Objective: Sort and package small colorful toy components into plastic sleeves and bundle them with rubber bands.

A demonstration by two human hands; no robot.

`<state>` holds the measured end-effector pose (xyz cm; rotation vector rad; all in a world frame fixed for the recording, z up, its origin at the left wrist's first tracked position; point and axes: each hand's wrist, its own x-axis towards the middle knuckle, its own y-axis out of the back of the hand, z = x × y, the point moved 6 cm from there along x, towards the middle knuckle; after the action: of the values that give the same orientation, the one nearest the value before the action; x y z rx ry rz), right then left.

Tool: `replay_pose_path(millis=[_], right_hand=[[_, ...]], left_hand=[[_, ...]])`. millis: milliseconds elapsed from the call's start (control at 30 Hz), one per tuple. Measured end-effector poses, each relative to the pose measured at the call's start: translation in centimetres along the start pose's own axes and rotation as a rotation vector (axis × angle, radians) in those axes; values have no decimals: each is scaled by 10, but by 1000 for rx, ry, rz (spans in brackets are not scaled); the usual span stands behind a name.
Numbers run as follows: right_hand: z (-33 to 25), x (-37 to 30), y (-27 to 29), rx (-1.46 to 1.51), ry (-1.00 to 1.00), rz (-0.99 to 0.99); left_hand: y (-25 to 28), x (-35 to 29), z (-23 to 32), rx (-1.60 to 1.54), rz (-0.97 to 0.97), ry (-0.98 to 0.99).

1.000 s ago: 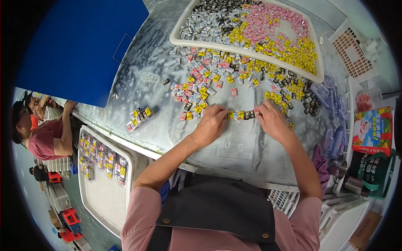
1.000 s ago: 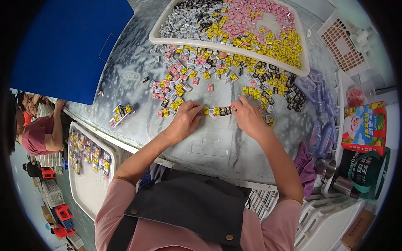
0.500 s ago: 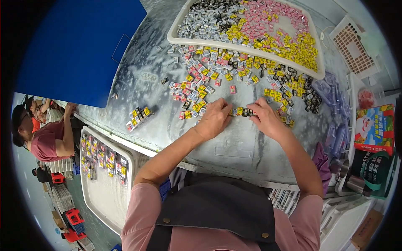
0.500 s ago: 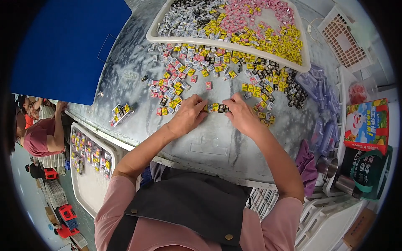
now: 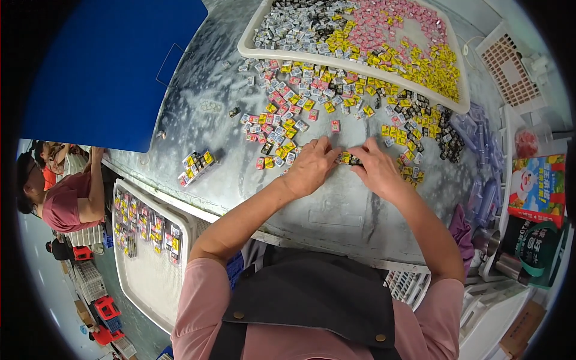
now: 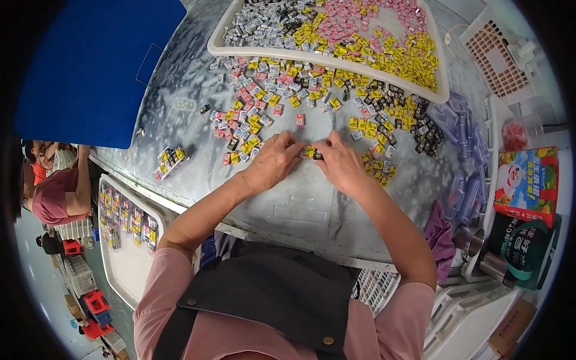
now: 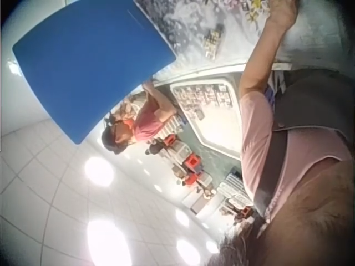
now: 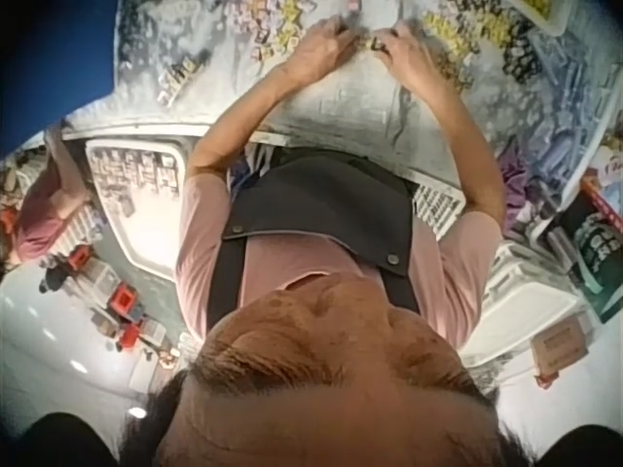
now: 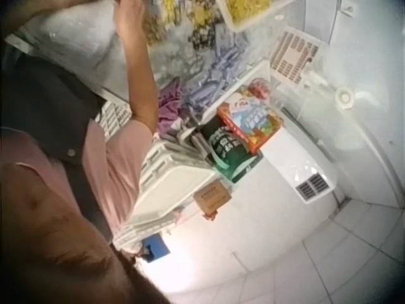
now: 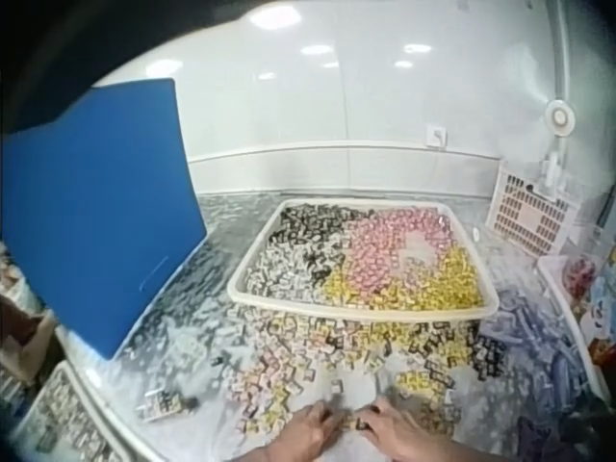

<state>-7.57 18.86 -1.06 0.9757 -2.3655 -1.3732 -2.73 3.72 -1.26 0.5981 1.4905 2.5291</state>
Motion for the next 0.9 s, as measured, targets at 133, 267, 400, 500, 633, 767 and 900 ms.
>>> replay_pose_path(millis=[133,267,400,500,633,767,900], right_hand=[[3,2,-3,-25,-1,17],[3,3,0,6,8,47],[3,2,3,40,21,59],[0,3,2,0,-12,31],[-1,4,-4,-90,11,-3],[0,3,-2,-74,48,23],[-11,-3,13,-23,60,47]], left_hand=[[-3,2,-8,-107,-41,2],[-2,5,-10,-123,-53,-3],[-1,6,-10,-125,-54,8],[-2,7,-6,-77,-53,-3],[-4,8,0,66,-38,-18],[-7,7,-2,34,-83,26],[14,8,8,8,-96,45]])
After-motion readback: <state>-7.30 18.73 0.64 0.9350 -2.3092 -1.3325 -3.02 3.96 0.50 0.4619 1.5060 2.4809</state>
